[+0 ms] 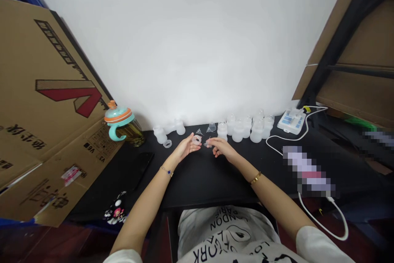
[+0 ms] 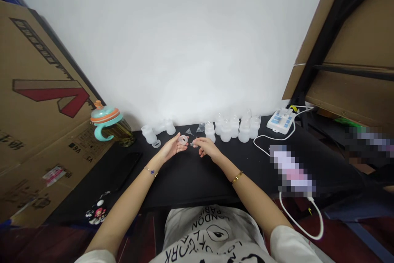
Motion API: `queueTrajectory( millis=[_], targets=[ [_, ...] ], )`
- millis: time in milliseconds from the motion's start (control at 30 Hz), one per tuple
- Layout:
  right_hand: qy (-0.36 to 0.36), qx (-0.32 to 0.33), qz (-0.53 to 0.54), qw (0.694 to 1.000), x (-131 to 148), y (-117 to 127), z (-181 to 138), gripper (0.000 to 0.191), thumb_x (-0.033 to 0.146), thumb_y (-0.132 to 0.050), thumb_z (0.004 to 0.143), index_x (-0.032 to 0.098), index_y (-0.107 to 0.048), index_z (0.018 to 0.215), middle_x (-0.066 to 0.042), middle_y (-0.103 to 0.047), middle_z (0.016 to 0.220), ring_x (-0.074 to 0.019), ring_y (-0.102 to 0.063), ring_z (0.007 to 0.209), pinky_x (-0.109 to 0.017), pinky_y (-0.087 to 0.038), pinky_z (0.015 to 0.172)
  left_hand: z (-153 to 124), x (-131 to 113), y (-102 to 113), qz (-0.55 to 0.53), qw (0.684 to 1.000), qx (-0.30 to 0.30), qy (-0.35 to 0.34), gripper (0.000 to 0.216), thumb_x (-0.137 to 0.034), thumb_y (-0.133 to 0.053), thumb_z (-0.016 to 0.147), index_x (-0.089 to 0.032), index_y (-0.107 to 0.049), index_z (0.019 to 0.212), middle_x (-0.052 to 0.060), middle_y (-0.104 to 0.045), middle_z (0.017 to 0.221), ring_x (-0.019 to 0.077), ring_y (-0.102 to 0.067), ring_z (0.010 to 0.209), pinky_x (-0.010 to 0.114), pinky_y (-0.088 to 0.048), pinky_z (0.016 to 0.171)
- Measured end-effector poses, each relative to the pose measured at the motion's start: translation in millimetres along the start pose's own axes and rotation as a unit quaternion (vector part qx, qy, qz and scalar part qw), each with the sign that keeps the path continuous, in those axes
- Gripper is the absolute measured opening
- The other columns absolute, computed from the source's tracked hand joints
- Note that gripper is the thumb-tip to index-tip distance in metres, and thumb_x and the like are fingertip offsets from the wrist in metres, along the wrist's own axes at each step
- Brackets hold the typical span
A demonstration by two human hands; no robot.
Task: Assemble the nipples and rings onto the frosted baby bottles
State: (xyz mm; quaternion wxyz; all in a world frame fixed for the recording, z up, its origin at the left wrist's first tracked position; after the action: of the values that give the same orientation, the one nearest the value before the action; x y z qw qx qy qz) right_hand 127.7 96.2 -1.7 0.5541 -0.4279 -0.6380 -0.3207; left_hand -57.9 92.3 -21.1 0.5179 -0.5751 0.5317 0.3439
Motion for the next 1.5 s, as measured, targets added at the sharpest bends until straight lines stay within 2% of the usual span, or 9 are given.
queueTrajectory(
  millis=[133,233,567,767,967,1100,1233,1367,1500],
  targets=[
    [-0.005,0.009,0.021,1.000,-0.5,-1.1,-1.5,0.019,0.033,-0.066,0.093,0.016,-0.073,0.097,-0.004,-0.071,0.089,-0.0065,-0.049,0.047,-0.020,-0.048,0.042,-1.4,-3.9,1.0,0.004,0.999,-0.038,-0.026,0.058,-0.068,-0.066,0.091,-0.012,-0.075,0.102,0.005,-0.072,0.070,0.0139,-0.070,0.065,0.025,-0.059,0.075],
    [-0.011,0.018,0.032,0.999,-1.1,-2.4,-2.3,0.022,0.035,-0.064,0.097,0.015,-0.072,0.093,-0.003,-0.068,0.083,-0.0064,-0.048,0.047,-0.020,-0.047,0.042,-0.7,-5.9,4.8,0.012,0.996,-0.068,-0.053,0.053,-0.066,-0.073,0.087,-0.013,-0.073,0.090,0.002,-0.068,0.065,0.0119,-0.066,0.059,0.024,-0.058,0.072],
    [-0.042,0.023,0.061,0.997,-9.6,0.6,4.3,0.042,0.055,-0.063,0.101,0.015,-0.067,0.090,-0.004,-0.071,0.081,-0.0073,-0.057,0.050,-0.017,-0.047,0.043,1.8,-2.8,3.1,0.032,0.999,-0.014,-0.042,0.051,-0.060,-0.077,0.084,-0.013,-0.073,0.104,0.016,-0.081,0.097,0.0181,-0.075,0.077,0.028,-0.056,0.079],
    [-0.067,0.036,0.047,0.996,-11.3,-1.9,4.7,0.050,0.061,-0.053,0.104,0.016,-0.062,0.085,-0.006,-0.073,0.072,-0.0094,-0.062,0.048,-0.016,-0.047,0.044,-0.8,-5.6,-1.0,0.036,0.998,0.005,-0.049,0.052,-0.061,-0.080,0.079,-0.014,-0.072,0.100,0.015,-0.082,0.098,0.0182,-0.075,0.078,0.029,-0.055,0.081],
    [-0.067,0.045,0.051,0.995,-11.7,-2.9,5.8,0.049,0.063,-0.056,0.102,0.017,-0.061,0.086,-0.006,-0.072,0.065,-0.0113,-0.063,0.048,-0.016,-0.047,0.045,-4.4,-8.6,-6.3,0.050,0.997,0.025,-0.049,0.053,-0.062,-0.082,0.077,-0.014,-0.073,0.098,0.015,-0.081,0.096,0.0190,-0.075,0.079,0.030,-0.055,0.082],
    [-0.060,0.049,0.063,0.995,-10.7,-3.5,4.6,0.041,0.057,-0.065,0.099,0.016,-0.066,0.093,-0.008,-0.078,0.081,-0.0112,-0.066,0.052,-0.017,-0.049,0.046,-4.9,-8.7,-6.5,0.053,0.997,0.033,-0.052,0.052,-0.061,-0.081,0.079,-0.014,-0.074,0.100,0.015,-0.081,0.099,0.0195,-0.074,0.080,0.031,-0.055,0.084],
    [-0.040,0.043,0.073,0.996,-7.5,-3.1,2.5,0.030,0.046,-0.077,0.092,0.019,-0.066,0.098,-0.005,-0.078,0.090,-0.0096,-0.065,0.054,-0.017,-0.050,0.046,-4.2,-7.5,-4.8,0.054,0.997,0.034,-0.053,0.054,-0.062,-0.081,0.078,-0.014,-0.075,0.102,0.015,-0.081,0.100,0.0200,-0.074,0.082,0.031,-0.055,0.085],
    [-0.033,0.047,0.078,0.995,-8.4,-2.7,3.1,0.029,0.038,-0.084,0.085,0.020,-0.068,0.100,-0.005,-0.078,0.100,-0.0097,-0.067,0.059,-0.017,-0.051,0.047,-3.3,-6.3,-4.0,0.052,0.997,0.034,-0.051,0.055,-0.062,-0.082,0.077,-0.014,-0.074,0.104,0.014,-0.081,0.099,0.0193,-0.074,0.082,0.031,-0.054,0.085],
    [-0.026,0.059,0.095,0.993,-9.2,-4.0,4.5,0.027,0.026,-0.088,0.079,0.018,-0.071,0.099,-0.005,-0.078,0.097,-0.0097,-0.068,0.061,-0.017,-0.054,0.053,-3.2,-6.3,-3.8,0.046,0.997,0.034,-0.051,0.056,-0.061,-0.084,0.075,-0.014,-0.075,0.103,0.013,-0.080,0.099,0.0184,-0.073,0.081,0.030,-0.054,0.084]
  ],
)
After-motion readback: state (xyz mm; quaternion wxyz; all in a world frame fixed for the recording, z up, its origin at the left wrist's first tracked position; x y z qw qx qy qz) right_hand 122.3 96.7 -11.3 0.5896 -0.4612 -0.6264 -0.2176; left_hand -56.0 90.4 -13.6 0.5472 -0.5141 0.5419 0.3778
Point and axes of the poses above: each hand's wrist, its own z-axis towards the middle knuckle, its own y-axis out of the back of the hand, x = y × z, the point moved 7 cm from there along z, towards the middle knuckle
